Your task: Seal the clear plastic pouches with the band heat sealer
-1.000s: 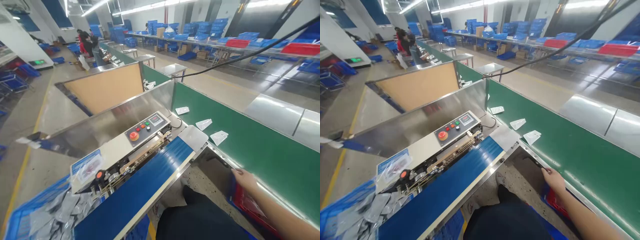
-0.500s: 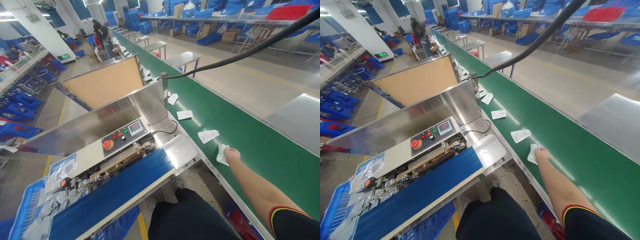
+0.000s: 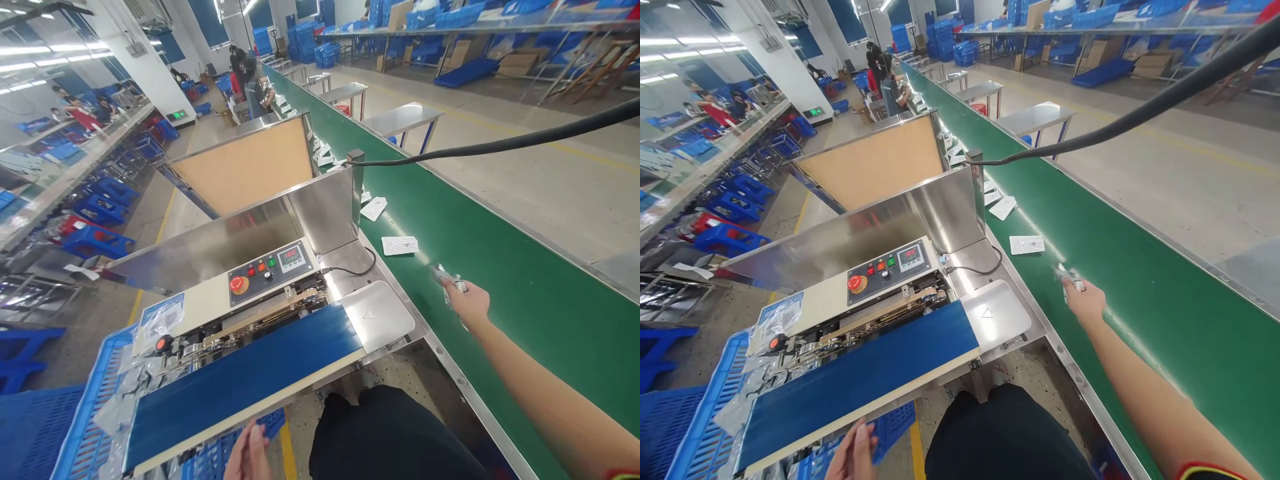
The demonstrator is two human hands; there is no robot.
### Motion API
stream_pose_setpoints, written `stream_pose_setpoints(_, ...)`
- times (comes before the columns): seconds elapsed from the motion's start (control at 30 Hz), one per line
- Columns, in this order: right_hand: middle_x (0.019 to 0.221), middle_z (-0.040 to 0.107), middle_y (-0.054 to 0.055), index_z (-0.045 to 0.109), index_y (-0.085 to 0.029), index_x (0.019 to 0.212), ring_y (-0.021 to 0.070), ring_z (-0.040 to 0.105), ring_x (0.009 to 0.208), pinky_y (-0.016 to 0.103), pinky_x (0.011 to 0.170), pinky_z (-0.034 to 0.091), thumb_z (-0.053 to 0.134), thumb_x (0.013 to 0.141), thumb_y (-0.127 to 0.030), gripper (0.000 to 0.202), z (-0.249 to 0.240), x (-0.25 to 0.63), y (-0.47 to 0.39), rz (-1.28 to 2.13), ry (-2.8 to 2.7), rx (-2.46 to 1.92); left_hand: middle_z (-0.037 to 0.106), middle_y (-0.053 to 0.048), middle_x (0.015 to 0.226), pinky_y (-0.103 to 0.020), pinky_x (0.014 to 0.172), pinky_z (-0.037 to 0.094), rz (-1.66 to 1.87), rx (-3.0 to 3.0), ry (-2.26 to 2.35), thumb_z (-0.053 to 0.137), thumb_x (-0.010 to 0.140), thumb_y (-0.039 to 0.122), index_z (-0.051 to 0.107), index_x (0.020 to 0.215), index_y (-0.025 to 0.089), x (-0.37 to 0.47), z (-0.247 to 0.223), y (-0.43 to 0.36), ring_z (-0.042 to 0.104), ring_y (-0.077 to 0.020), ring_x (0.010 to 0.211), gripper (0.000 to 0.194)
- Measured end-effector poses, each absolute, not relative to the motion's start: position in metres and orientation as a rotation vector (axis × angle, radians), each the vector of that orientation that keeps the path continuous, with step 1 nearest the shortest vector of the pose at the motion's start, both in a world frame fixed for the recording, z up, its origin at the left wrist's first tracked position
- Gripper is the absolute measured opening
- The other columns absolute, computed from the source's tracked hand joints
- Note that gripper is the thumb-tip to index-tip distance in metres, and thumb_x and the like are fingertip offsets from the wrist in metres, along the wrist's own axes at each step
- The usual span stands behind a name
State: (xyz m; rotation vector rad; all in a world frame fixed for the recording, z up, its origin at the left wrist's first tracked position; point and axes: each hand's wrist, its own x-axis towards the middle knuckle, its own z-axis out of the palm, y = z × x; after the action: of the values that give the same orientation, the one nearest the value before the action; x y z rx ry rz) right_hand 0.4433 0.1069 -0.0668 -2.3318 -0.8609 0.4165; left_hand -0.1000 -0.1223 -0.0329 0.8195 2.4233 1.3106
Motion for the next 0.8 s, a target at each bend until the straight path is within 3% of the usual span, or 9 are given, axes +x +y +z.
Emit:
stream_pose_setpoints(0.17,0.059,0.061,0.003,0.076,-0.019,0.083,0.0182,0.049,0.056,0.031,0.055,0.039,0.067,0.081,-0.074,0.056,0.029,0.368,0.085,0.602,-1.187,-2.058,0.082,-0.012,0.101,-0.039,0.083,0.064,1.204,1.327,1.856,0.075,0.087,0.054,0.085,0.103,0.023,-0.017,0.008,-0.027,0.077,-0.0306,0.091,0.036)
stream_pose_setpoints(0.3,0.057,0.057,0.000,0.075,-0.020,0.075,0.0153,0.046,0.055,0.028,0.053,0.038,0.071,0.081,-0.074,0.054,0.076,0.293,0.069,0.932,-1.439,-1.786,0.077,-0.015,0.124,-0.042,0.102,0.057,1.203,1.364,1.424,0.078,0.087,0.054,0.081,0.124,0.022,0.048,0.034,0.032,0.071,-0.0336,0.114,0.049)
stream_pose_setpoints(0.37,0.062,0.060,0.000,0.075,-0.019,0.073,0.0160,0.051,0.059,0.028,0.056,0.043,0.073,0.080,-0.072,0.054,0.082,0.267,0.065,1.095,-1.505,-1.626,0.079,-0.013,0.104,-0.036,0.092,0.057,1.193,1.323,1.314,0.071,0.093,0.059,0.083,0.114,0.020,0.065,0.036,0.047,0.071,-0.0294,0.098,0.046)
stream_pose_setpoints(0.47,0.075,0.069,0.004,0.080,-0.018,0.085,0.0195,0.060,0.069,0.029,0.063,0.051,0.074,0.077,-0.074,0.056,0.082,0.250,0.063,1.238,-1.425,-1.533,0.068,-0.006,0.074,-0.029,0.068,0.049,1.207,1.215,1.310,0.058,0.099,0.064,0.080,0.084,0.017,0.068,0.028,0.052,0.059,-0.0205,0.070,0.054)
stream_pose_setpoints(0.6,0.085,0.074,0.006,0.081,-0.018,0.088,0.0218,0.064,0.075,0.029,0.066,0.051,0.073,0.079,-0.072,0.055,0.070,0.249,0.065,1.322,-1.396,-1.557,0.065,-0.005,0.072,-0.027,0.063,0.043,1.211,1.155,1.322,0.058,0.098,0.065,0.076,0.079,0.016,0.055,0.012,0.046,0.052,-0.0183,0.067,0.055)
stream_pose_setpoints(0.7,0.071,0.066,0.001,0.075,-0.019,0.079,0.0177,0.056,0.066,0.027,0.060,0.044,0.071,0.082,-0.067,0.048,0.051,0.250,0.075,1.283,-1.491,-1.627,0.064,-0.004,0.070,-0.026,0.063,0.043,1.176,1.097,1.318,0.065,0.094,0.063,0.076,0.076,0.017,0.050,-0.001,0.050,0.052,-0.0176,0.067,0.050)
stream_pose_setpoints(0.8,0.058,0.052,-0.002,0.058,-0.020,0.065,0.0144,0.047,0.058,0.025,0.054,0.035,0.070,0.079,-0.060,0.044,0.028,0.250,0.098,1.283,-1.380,-1.810,0.060,-0.001,0.063,-0.026,0.059,0.043,1.158,0.765,1.375,0.077,0.082,0.060,0.072,0.068,0.017,0.054,-0.020,0.068,0.053,-0.0164,0.062,0.045)
